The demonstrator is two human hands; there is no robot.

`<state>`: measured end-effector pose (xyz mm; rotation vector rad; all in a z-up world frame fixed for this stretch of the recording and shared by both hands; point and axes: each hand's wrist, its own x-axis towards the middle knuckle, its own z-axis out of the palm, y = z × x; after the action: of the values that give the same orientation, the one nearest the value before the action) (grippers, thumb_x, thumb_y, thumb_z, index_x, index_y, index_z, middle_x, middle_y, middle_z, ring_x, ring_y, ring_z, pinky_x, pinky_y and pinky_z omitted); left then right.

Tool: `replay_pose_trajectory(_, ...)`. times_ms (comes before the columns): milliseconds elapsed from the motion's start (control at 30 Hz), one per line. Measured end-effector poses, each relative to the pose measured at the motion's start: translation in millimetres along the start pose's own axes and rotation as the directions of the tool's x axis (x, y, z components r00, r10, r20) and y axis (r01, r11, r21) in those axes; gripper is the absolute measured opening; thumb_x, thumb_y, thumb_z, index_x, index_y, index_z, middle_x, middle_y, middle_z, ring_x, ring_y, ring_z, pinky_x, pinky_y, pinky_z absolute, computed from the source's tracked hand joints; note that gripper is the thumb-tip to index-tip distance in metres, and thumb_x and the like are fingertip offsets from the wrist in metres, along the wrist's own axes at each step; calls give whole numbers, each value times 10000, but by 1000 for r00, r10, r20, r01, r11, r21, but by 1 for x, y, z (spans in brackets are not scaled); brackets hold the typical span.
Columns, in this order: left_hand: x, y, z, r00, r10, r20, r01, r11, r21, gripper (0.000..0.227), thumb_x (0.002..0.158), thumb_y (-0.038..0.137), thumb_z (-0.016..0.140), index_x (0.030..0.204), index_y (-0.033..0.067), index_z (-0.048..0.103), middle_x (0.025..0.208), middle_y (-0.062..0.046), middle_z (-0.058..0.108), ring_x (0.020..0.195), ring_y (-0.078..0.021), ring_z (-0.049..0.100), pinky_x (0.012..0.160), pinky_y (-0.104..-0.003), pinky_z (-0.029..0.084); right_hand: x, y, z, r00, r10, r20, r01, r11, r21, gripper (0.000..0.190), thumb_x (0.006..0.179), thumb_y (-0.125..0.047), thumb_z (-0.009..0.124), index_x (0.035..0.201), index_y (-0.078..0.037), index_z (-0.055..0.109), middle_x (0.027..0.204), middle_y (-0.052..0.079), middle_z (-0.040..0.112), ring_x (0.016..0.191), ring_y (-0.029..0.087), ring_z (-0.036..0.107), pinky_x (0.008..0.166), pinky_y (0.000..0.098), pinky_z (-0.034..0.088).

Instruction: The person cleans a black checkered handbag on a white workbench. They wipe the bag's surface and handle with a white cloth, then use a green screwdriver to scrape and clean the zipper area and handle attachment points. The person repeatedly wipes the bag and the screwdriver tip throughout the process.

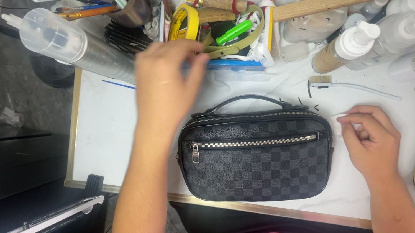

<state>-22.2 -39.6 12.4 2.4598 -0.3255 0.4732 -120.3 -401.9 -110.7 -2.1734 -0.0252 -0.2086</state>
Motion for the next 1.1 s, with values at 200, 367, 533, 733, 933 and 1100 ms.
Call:
replay_pose_trajectory(200,21,13,57,899,396,186,-394,918,-46,305,750,203,820,1040,117,779,1190,-86,646,1124,-293,609,907,-433,479,0,2,1,1000,-18,-3,18,1000,5,161,927,105,686,1046,7,734,1162,72,647,657,56,554,573,198,431)
replay_pose_trajectory(367,53,-14,80,818,483,313,-470,874,-119,167,697,157,826,856,127,785,1209,-18,660,1135,-246,631,952,-387,521,0,2,0,1000,3,-1,-3,1000,-8,144,934,104,687,1032,8,732,1154,68,651,641,59,545,560,203,414)
replay_pose_trajectory(533,71,-37,76,838,470,277,-476,878,-47,102,799,22,780,888,66,755,1158,-31,655,1069,-246,679,904,-377,562,-1,4,-1,1000,5,5,-5,1000,17,141,942,100,681,1034,4,730,1149,65,644,660,53,554,566,196,423)
replay_pose_trajectory(733,77,-43,67,885,443,144,-461,877,138,50,824,16,748,832,63,731,1116,-35,647,1016,-249,673,867,-405,551,-1,5,-1,1000,4,11,-4,1000,31,144,949,99,680,1042,2,732,1151,65,645,679,51,557,581,198,430)
replay_pose_trajectory(933,70,-38,66,897,404,182,-436,878,200,145,819,184,790,846,49,743,1154,-43,610,1005,-234,651,854,-405,553,0,5,0,1000,9,15,-9,1000,9,137,954,94,682,1047,6,733,1159,68,650,673,57,559,582,202,431)
replay_pose_trajectory(1100,57,-19,85,938,315,144,-344,893,289,617,627,531,905,952,41,718,1199,-118,567,1026,-314,598,773,-482,518,0,3,1,1000,1,14,-1,1000,12,131,963,87,684,1052,4,731,1160,64,649,689,56,574,590,197,444)
